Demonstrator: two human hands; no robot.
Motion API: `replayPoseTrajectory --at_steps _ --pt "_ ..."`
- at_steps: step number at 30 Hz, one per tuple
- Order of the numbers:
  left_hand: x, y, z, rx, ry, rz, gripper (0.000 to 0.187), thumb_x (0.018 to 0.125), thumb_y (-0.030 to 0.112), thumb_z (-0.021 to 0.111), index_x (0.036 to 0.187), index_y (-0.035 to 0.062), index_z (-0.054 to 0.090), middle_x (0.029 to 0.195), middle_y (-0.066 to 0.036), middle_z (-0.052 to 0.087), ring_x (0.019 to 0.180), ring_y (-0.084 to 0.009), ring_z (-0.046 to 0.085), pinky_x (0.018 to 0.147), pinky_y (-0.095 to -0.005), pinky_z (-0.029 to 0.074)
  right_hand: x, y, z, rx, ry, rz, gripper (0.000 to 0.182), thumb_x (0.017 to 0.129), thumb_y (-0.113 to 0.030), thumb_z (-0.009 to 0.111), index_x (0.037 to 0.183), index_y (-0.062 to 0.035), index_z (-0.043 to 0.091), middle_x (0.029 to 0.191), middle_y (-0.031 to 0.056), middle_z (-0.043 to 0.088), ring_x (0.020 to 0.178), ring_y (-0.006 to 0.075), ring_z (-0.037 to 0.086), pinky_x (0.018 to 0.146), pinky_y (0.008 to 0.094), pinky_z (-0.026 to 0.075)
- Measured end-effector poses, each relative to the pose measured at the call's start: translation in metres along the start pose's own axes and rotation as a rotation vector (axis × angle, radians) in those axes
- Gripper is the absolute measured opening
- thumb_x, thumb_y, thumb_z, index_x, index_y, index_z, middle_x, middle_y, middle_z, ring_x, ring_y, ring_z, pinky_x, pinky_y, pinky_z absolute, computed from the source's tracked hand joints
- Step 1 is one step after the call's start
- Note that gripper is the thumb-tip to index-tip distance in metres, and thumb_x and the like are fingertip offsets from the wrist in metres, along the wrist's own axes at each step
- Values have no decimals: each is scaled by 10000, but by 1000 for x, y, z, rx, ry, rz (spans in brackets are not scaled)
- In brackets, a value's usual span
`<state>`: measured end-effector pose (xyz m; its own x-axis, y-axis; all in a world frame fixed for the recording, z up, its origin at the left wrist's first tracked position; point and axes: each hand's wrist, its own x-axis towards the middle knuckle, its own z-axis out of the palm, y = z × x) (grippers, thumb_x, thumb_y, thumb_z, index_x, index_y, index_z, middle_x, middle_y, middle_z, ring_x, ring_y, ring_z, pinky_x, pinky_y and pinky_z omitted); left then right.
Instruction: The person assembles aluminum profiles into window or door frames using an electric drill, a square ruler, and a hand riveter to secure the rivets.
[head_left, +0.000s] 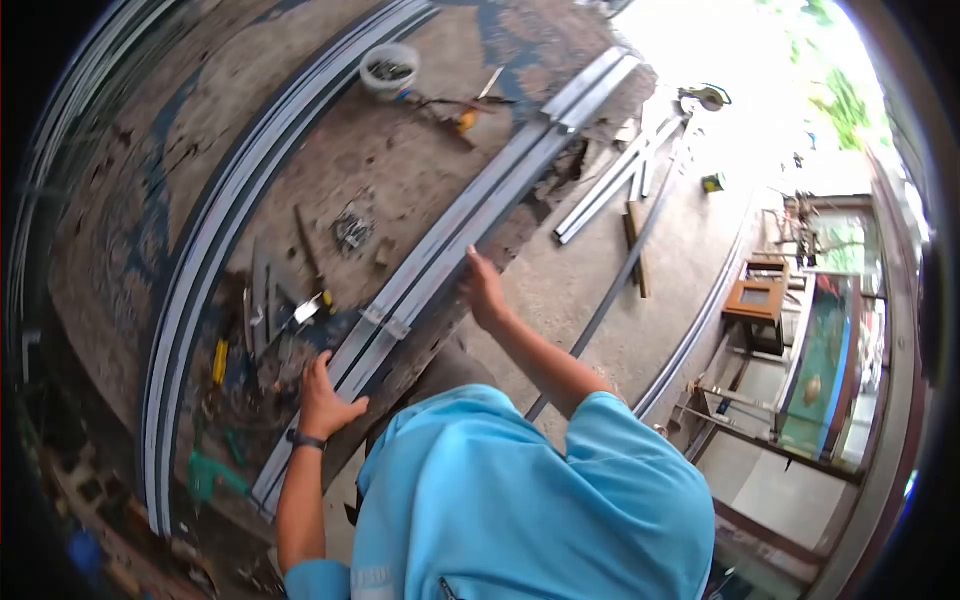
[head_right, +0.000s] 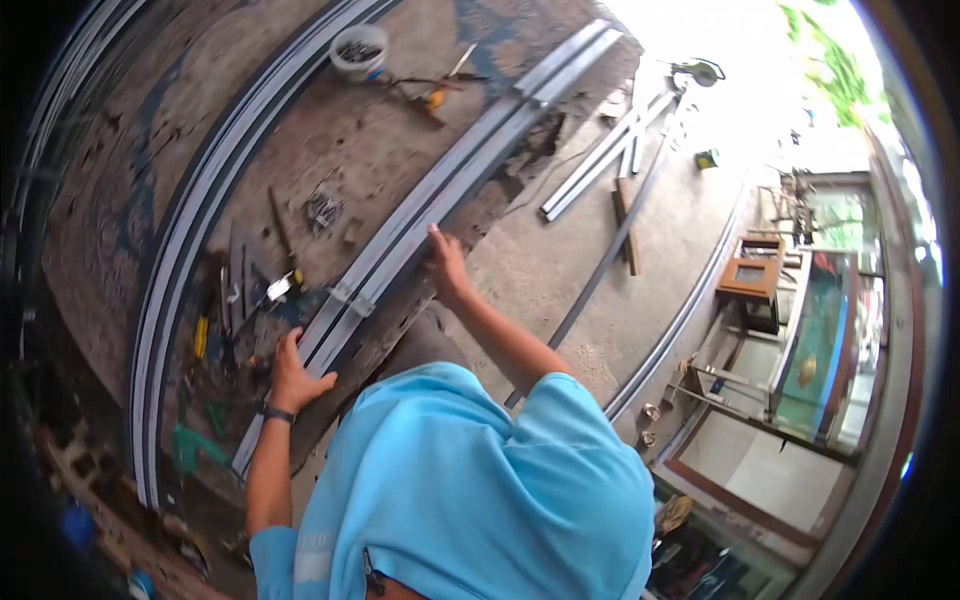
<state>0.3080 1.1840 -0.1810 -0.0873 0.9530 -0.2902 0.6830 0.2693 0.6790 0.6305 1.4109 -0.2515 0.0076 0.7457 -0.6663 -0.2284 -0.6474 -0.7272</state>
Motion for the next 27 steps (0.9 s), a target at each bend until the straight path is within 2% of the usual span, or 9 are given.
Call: replayPoseTrajectory --at_steps 2,7,16,20,21,22,23,24,27 --pt "3 -8 -14 -112 -127 -36 1029 631 359 938 1476 46 441 1367 -248 569 1284 -434 549 1100 -497 464 -21 -39 23 314 -265 33 672 1008 -528 667 1470 -60 534 1432 120 638 1308 287 608 1141 478 451" --pt "15 -33 -24 -325 -299 -31 1040 609 406 972 1462 74 478 1357 -223 627 1289 -391 601 1105 -467 474 -16 -24 41 583 -326 11 509 936 -433 741 1318 -110 646 1194 79 749 1092 257 723 1009 441 569" --pt "21 -41 -28 -466 -414 -34 1115 620 434 989 1512 20 463 1450 -200 578 1365 -333 556 1155 -437 429 2 -24 55 435 -316 63 573 906 -474 718 1316 -84 629 1182 107 729 1084 285 691 1007 438 544" --pt "40 -53 -18 -745 -692 -15 990 753 346 923 1557 3 460 1481 -172 565 1362 -287 550 1137 -447 457 27 -13 57 359 0 -227 427 947 -513 699 1111 -122 642 990 58 657 887 209 653 788 404 564" --pt "40 -31 -30 -789 -749 -88 943 803 362 874 1562 -12 457 1424 -172 611 1284 -257 598 1095 -421 484 43 -13 47 153 16 -406 465 955 -461 734 1120 -73 538 958 70 598 862 184 611 738 388 539" --pt "46 -68 -7 -754 -806 -182 860 846 321 829 1559 -3 472 1315 -146 680 1179 -232 651 1048 -390 508 53 -12 53 -14 380 -410 683 878 -433 839 1221 5 442 998 87 589 848 191 583 754 385 526" --pt "45 -67 6 -875 -768 -297 785 876 252 790 1554 9 479 1228 -117 720 1115 -222 681 1029 -382 521 46 -28 57 -176 495 -330 991 774 -445 929 1358 64 311 1157 151 601 951 240 616 865 419 540" --pt "49 -52 0 -796 -696 -189 817 854 257 793 1555 -4 465 1294 -141 698 1183 -240 657 1051 -387 512 8 -50 79 -71 514 -291 1154 696 -523 944 1435 88 303 1407 280 478 1259 347 542 1122 448 437" --pt "19 13 -14 -418 -393 -105 860 828 291 808 1546 -17 451 1353 -190 669 1235 -295 642 1078 -406 498 4 -60 88 -457 838 -80 1261 653 -531 940 1525 54 244 1535 318 413 1419 447 471 1188 504 408"
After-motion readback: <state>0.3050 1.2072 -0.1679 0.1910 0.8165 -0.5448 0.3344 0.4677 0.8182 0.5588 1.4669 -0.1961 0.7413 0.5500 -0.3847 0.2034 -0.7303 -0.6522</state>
